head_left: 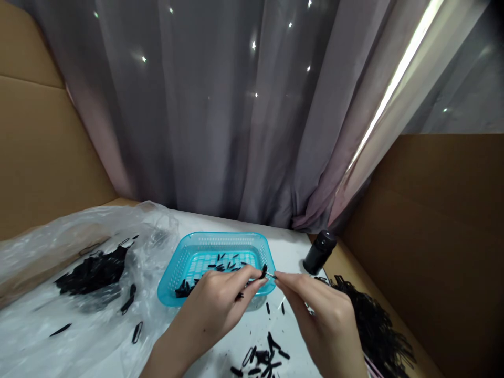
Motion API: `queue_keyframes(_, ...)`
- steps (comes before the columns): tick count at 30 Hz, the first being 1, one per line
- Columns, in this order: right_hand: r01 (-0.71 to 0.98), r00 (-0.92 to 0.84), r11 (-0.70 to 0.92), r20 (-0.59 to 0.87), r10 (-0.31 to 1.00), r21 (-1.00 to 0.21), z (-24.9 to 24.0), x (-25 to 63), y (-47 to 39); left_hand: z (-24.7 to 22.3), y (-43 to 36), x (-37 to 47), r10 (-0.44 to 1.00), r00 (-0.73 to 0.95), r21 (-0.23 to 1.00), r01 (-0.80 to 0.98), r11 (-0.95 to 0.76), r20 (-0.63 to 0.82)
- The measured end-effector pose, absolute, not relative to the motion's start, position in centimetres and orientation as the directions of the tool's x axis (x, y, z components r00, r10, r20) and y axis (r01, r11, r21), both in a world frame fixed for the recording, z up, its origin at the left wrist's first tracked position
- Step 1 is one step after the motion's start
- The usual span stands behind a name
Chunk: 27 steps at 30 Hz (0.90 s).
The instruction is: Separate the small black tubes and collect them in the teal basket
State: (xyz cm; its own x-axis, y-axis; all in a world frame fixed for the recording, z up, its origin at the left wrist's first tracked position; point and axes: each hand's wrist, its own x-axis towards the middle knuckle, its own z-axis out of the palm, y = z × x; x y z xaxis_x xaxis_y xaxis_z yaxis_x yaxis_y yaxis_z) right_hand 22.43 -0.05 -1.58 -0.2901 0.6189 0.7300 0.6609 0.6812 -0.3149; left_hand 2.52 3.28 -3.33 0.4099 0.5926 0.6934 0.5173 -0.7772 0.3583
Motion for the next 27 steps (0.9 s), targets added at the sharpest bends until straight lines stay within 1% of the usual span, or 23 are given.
queue_keyframes(3, 0.645, -0.274, 0.699, 0.762, 0.587, -0.307, -1.7, 22.0, 0.1, -3.1, 3.1, 2.5, 0.606, 0.386, 0.383, 0.514, -0.767, 0.695)
queue_keyframes(8, 0.592, -0.161, 0.739, 0.851, 0.499, -0.322, -1.9, 20.4, 0.3, -2.4, 2.6, 2.4, 0.598, 0.291, 0.429, 0.476, -0.768, 0.747)
queue_keyframes(10, 0.576, -0.147, 0.756, 0.871, 0.469, -0.31, -2.0, 19.8, 0.4, -2.1, 2.4, 2.4, 0.605, 0.252, 0.455, 0.463, -0.761, 0.755)
queue_keyframes(13, 0.605, -0.107, 0.746, 0.899, 0.424, -0.28, -2.0, 19.4, 0.8, -2.0, 1.9, 2.6, 0.598, 0.236, 0.477, 0.414, -0.775, 0.766)
queue_keyframes(16, 0.638, 0.005, 0.708, 0.921, 0.389, -0.303, -1.9, 19.6, 1.2, -1.9, 1.4, 3.0, 0.588, 0.25, 0.49, 0.36, -0.794, 0.769)
queue_keyframes(18, 0.635, 0.035, 0.702, 0.92, 0.39, -0.322, -1.7, 19.8, 1.1, -1.9, 1.2, 3.2, 0.607, 0.244, 0.514, 0.351, -0.782, 0.756)
queue_keyframes(21, 0.634, -0.008, 0.713, 0.919, 0.394, -0.3, -1.3, 20.3, 0.5, -1.8, 1.2, 3.3, 0.651, 0.213, 0.556, 0.371, -0.744, 0.728)
queue_keyframes(27, 0.628, -0.172, 0.747, 0.898, 0.404, -0.216, -0.6, 21.0, -0.7, -1.5, 1.4, 3.3, 0.704, 0.165, 0.597, 0.418, -0.685, 0.691)
